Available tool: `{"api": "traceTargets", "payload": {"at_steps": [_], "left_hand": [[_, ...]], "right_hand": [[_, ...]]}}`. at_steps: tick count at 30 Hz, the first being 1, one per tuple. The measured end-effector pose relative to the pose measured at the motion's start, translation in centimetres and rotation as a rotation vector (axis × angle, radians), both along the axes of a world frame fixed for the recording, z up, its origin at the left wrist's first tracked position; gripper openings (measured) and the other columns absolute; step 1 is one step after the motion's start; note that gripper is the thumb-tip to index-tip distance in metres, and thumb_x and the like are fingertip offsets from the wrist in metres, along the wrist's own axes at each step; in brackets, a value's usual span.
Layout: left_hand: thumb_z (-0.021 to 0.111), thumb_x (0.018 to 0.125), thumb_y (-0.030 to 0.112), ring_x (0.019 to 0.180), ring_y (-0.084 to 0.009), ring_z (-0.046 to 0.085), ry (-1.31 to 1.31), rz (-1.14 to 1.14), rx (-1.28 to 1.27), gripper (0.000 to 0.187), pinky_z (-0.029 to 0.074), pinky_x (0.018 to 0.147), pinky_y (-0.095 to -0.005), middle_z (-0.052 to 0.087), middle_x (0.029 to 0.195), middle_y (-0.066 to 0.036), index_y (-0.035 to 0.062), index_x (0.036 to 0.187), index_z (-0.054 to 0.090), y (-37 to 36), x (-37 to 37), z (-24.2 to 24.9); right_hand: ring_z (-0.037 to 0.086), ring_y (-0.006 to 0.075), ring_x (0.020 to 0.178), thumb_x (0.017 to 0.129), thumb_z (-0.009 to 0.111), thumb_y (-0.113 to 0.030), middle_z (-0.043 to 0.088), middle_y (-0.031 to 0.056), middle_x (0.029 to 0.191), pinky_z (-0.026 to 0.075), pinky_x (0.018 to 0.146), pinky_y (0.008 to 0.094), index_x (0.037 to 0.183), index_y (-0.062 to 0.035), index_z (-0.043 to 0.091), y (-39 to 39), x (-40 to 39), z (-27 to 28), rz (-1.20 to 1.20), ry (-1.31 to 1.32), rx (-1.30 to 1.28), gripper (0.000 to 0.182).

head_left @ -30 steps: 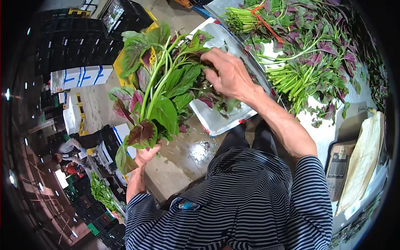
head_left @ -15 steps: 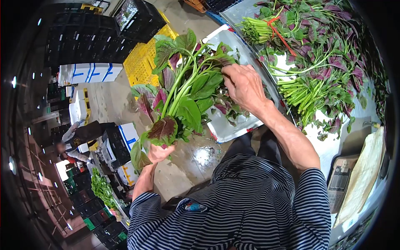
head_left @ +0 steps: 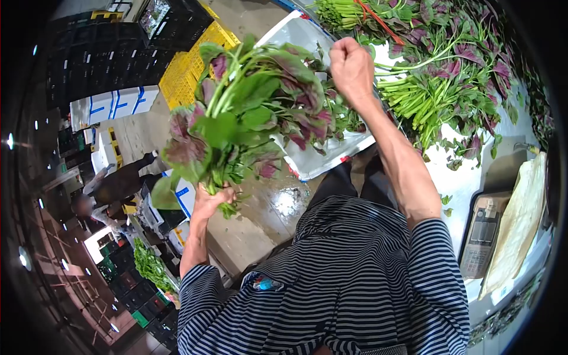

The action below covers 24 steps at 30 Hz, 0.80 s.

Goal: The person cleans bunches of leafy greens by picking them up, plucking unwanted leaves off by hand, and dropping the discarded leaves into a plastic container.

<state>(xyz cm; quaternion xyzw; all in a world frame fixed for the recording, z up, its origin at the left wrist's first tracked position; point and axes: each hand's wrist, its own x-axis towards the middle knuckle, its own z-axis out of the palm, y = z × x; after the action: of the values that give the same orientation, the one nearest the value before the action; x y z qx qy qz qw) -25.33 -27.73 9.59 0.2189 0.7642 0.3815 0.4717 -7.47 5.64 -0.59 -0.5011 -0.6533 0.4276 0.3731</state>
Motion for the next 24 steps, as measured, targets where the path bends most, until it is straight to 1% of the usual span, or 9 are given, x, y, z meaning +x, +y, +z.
{"api": "traceTargets", "payload": {"at_steps": [1, 4, 5, 8, 13, 16, 17, 21, 24], "left_hand": [[0.066, 0.072, 0.003, 0.055, -0.0193, 0.057, -0.052, 0.018, 0.038, 0.020, 0.050, 0.060, -0.0369, 0.054, 0.067, -0.006, 0.0036, 0.086, 0.052, 0.2, -0.3, 0.6], [0.064, 0.073, 0.002, 0.053, -0.0188, 0.055, -0.146, 0.066, 0.114, 0.018, 0.049, 0.058, -0.0372, 0.053, 0.066, -0.006, 0.0045, 0.085, 0.051, 0.5, -0.8, 1.8], [0.063, 0.073, 0.003, 0.052, -0.0184, 0.053, -0.194, 0.094, 0.145, 0.018, 0.049, 0.058, -0.0368, 0.051, 0.065, -0.005, 0.0047, 0.086, 0.051, 0.7, -1.1, 2.4], [0.062, 0.074, 0.004, 0.050, -0.0177, 0.051, -0.265, 0.128, 0.216, 0.017, 0.047, 0.056, -0.0361, 0.049, 0.062, -0.004, 0.0049, 0.086, 0.050, 1.1, -2.3, 3.8], [0.061, 0.076, 0.008, 0.047, -0.0173, 0.047, -0.407, 0.143, 0.377, 0.015, 0.045, 0.055, -0.0354, 0.044, 0.059, -0.002, 0.0054, 0.085, 0.050, 2.0, -3.4, 5.3], [0.061, 0.076, 0.009, 0.047, -0.0173, 0.047, -0.440, 0.129, 0.439, 0.015, 0.045, 0.055, -0.0354, 0.043, 0.058, -0.002, 0.0057, 0.084, 0.049, 2.8, -3.9, 6.1], [0.062, 0.075, 0.009, 0.047, -0.0172, 0.047, -0.454, 0.130, 0.448, 0.015, 0.045, 0.055, -0.0355, 0.043, 0.058, -0.002, 0.0058, 0.083, 0.049, 2.9, -3.9, 6.3], [0.062, 0.075, 0.009, 0.047, -0.0170, 0.047, -0.462, 0.117, 0.462, 0.015, 0.045, 0.055, -0.0356, 0.043, 0.057, -0.002, 0.0056, 0.082, 0.049, 3.1, -3.6, 6.9], [0.062, 0.075, 0.009, 0.047, -0.0169, 0.047, -0.465, 0.096, 0.464, 0.014, 0.045, 0.055, -0.0357, 0.043, 0.057, -0.002, 0.0054, 0.081, 0.049, 2.8, -3.3, 6.9]], "right_hand": [[0.062, 0.0327, 0.063, 0.080, 0.049, -0.014, 0.061, 0.0202, 0.066, 0.047, 0.062, 0.0422, 0.080, -0.0017, 0.059, 0.0, 0.6, -0.5, 0.001, 0.003, -0.003, 0.016], [0.055, 0.0150, 0.059, 0.083, 0.053, -0.014, 0.059, 0.0085, 0.066, 0.045, 0.058, 0.0309, 0.085, -0.0012, 0.060, -0.6, 2.5, -2.3, 0.120, 0.079, -0.049, 0.014], [0.055, 0.0150, 0.059, 0.083, 0.053, -0.014, 0.059, 0.0085, 0.066, 0.045, 0.058, 0.0309, 0.085, -0.0012, 0.060, -0.8, 2.9, -2.8, 0.120, 0.090, -0.046, 0.014], [0.060, 0.0291, 0.062, 0.082, 0.052, -0.014, 0.061, 0.0159, 0.068, 0.047, 0.062, 0.0379, 0.086, -0.0021, 0.060, -2.4, 3.5, -4.5, 0.128, 0.169, -0.176, 0.014], [0.059, 0.0286, 0.062, 0.082, 0.052, -0.010, 0.060, 0.0155, 0.069, 0.047, 0.061, 0.0382, 0.087, -0.0015, 0.059, -4.7, 3.8, -6.5, 0.184, 0.163, -0.194, 0.012], [0.050, 0.0134, 0.060, 0.081, 0.052, -0.008, 0.051, 0.0052, 0.063, 0.044, 0.059, 0.0284, 0.085, -0.0005, 0.057, -5.5, 3.7, -7.2, 0.256, 0.078, -0.209, 0.010], [0.050, 0.0134, 0.060, 0.081, 0.052, -0.008, 0.051, 0.0052, 0.063, 0.044, 0.059, 0.0284, 0.085, -0.0005, 0.057, -5.6, 3.6, -7.2, 0.253, 0.092, -0.203, 0.010], [0.056, 0.0183, 0.064, 0.080, 0.054, -0.006, 0.055, 0.0085, 0.068, 0.046, 0.063, 0.0303, 0.090, 0.0007, 0.059, -6.0, 3.8, -7.0, 0.313, 0.001, -0.273, 0.014], [0.061, 0.0242, 0.074, 0.080, 0.056, -0.003, 0.061, 0.0129, 0.080, 0.049, 0.069, 0.0324, 0.097, 0.0012, 0.061, -6.1, 4.1, -6.0, 0.332, -0.138, 0.321, 0.018]]}}
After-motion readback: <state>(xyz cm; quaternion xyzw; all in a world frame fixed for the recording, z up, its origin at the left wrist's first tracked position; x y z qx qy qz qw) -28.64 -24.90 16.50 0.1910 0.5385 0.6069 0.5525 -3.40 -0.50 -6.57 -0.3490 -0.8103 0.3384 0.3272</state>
